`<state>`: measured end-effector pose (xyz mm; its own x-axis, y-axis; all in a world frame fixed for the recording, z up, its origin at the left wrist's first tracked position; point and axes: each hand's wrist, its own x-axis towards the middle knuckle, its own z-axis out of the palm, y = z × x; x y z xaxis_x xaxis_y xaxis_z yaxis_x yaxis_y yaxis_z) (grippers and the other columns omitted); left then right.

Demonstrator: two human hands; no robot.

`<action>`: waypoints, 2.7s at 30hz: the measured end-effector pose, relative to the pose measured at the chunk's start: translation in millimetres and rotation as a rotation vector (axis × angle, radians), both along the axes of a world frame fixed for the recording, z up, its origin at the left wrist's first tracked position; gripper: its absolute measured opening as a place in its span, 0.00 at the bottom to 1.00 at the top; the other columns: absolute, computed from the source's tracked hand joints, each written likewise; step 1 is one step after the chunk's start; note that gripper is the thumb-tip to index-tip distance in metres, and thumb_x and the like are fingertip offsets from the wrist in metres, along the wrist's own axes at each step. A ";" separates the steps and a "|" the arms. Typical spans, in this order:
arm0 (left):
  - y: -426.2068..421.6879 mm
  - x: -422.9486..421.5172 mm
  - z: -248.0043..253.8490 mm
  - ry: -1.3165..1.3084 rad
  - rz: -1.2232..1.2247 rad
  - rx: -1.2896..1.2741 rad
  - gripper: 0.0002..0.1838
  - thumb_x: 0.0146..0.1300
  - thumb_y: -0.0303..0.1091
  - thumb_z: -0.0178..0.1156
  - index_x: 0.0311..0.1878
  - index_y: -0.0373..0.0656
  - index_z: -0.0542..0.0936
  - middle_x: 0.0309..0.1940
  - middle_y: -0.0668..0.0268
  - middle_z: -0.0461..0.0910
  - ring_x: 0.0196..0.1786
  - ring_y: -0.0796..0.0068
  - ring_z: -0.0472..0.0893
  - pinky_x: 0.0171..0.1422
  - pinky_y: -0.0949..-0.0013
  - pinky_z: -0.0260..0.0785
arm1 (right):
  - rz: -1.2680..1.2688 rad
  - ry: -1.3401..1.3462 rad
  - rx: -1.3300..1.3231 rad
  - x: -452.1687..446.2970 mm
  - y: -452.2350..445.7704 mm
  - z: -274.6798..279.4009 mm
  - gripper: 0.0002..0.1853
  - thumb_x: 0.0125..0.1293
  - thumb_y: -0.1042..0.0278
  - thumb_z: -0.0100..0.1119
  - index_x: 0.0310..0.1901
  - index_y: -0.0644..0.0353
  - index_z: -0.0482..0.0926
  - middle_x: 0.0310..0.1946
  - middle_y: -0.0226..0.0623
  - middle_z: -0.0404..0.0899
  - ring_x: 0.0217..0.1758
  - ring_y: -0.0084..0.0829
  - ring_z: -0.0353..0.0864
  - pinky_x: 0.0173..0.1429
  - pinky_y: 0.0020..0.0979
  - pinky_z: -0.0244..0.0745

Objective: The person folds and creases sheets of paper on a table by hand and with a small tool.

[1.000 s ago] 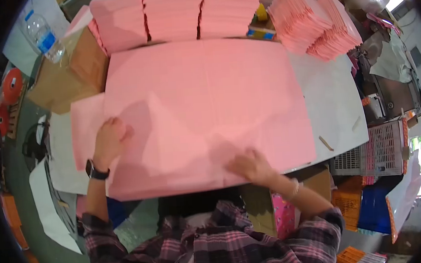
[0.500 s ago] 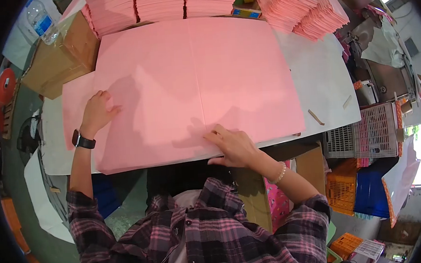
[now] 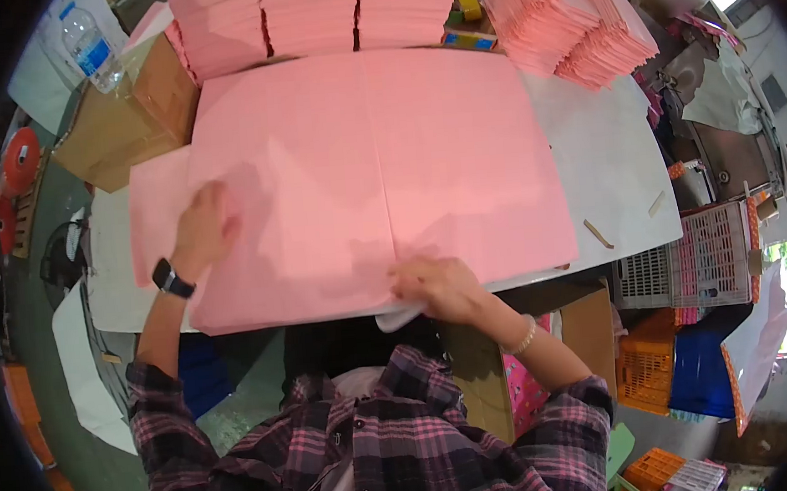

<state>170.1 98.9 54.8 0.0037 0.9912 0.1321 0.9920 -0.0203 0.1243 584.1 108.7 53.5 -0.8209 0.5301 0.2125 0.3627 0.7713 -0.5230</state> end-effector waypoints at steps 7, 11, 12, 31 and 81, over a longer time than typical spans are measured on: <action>-55.0 28.9 10.6 -0.329 -0.716 -0.199 0.28 0.62 0.40 0.59 0.65 0.44 0.70 0.67 0.50 0.67 0.71 0.49 0.65 0.76 0.44 0.53 | 0.013 0.116 -0.753 51.1 -19.0 105.8 0.07 0.57 0.71 0.70 0.29 0.59 0.80 0.32 0.31 0.84 0.30 0.25 0.80 0.33 0.26 0.71; -45.8 4.5 -13.8 -0.946 -0.879 -0.474 0.34 0.70 0.57 0.51 0.70 0.42 0.66 0.70 0.53 0.66 0.73 0.54 0.64 0.78 0.50 0.52 | -0.419 0.504 -0.824 48.4 8.7 127.8 0.06 0.60 0.71 0.67 0.29 0.57 0.78 0.22 0.22 0.74 0.24 0.13 0.67 0.27 0.20 0.59; -42.2 -3.3 -19.2 -1.188 -0.812 -0.511 0.36 0.70 0.59 0.49 0.71 0.41 0.64 0.71 0.53 0.65 0.73 0.54 0.64 0.78 0.51 0.53 | -0.505 0.514 -0.825 47.8 35.7 124.4 0.05 0.62 0.70 0.65 0.31 0.56 0.78 0.21 0.20 0.70 0.23 0.13 0.64 0.26 0.20 0.57; -10.4 -10.4 -37.1 -1.499 0.129 -0.311 0.18 0.66 0.23 0.57 0.59 0.35 0.76 0.49 0.66 0.81 0.52 0.79 0.79 0.58 0.74 0.71 | -0.661 0.159 -1.005 26.8 67.6 5.2 0.18 0.67 0.59 0.64 0.45 0.69 0.81 0.28 0.31 0.81 0.25 0.19 0.77 0.26 0.23 0.71; 45.8 143.8 3.8 -0.136 -0.431 -0.091 0.28 0.68 0.42 0.51 0.61 0.25 0.70 0.58 0.37 0.74 0.63 0.47 0.75 0.63 0.54 0.72 | -1.157 0.059 0.060 -30.1 17.0 -1.4 0.08 0.71 0.65 0.51 0.41 0.61 0.73 0.37 0.52 0.77 0.40 0.57 0.77 0.41 0.51 0.73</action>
